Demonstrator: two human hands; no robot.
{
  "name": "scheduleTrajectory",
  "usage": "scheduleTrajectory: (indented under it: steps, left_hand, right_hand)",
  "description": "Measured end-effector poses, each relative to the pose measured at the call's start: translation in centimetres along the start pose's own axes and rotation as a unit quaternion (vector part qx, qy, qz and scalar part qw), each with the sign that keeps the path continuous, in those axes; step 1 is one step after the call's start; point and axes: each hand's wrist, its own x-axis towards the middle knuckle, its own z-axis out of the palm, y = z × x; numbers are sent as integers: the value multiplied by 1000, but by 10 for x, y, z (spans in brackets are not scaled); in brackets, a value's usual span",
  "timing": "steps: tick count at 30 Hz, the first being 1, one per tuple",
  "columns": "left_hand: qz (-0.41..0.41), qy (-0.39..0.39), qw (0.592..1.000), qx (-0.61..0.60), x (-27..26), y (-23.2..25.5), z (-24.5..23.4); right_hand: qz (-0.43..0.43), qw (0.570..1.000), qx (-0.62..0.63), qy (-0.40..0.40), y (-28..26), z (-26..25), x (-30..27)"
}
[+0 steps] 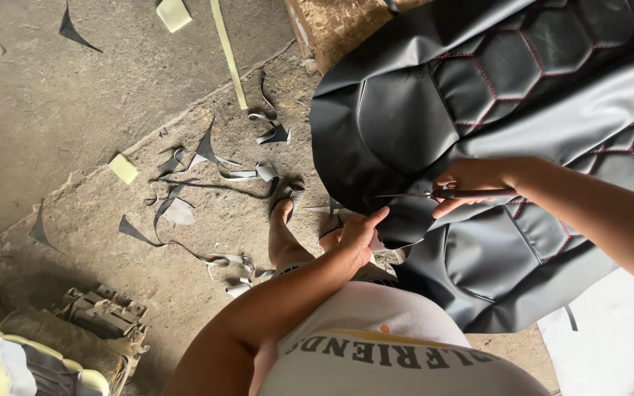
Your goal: Measure and cut upholstery material using a ruler and scissors
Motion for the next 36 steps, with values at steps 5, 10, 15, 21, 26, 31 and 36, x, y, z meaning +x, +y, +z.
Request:
scheduleTrajectory:
  steps: [5, 10, 15, 21, 26, 31, 36]
  left_hand:
    - [-9, -21, 1000, 6, -13, -1, 9]
    - [10, -17, 999, 31, -4, -5, -1]
    - [13, -31, 998, 53, -8, 3, -6]
    - [20, -48, 995, 83, 3, -12, -21]
    - [27, -66, 991, 114, -1, -11, -29]
    - [16, -86, 980, 179, 9, -9, -43]
    - [-12, -152, 965, 212, 2, 23, -77]
  right_hand:
    - [-31, 999, -34, -28, -7, 14, 16]
    - [-51, 996, -67, -11, 10, 31, 45]
    - [-25, 1000, -14, -2, 11, 41, 49]
    - [-38, 999, -33, 2, -1, 55, 58]
    - [-29, 999, -1, 19, 24, 71, 87]
    - [-45, 998, 26, 21, 1, 87, 81]
    - [9, 980, 192, 43, 4, 107, 89]
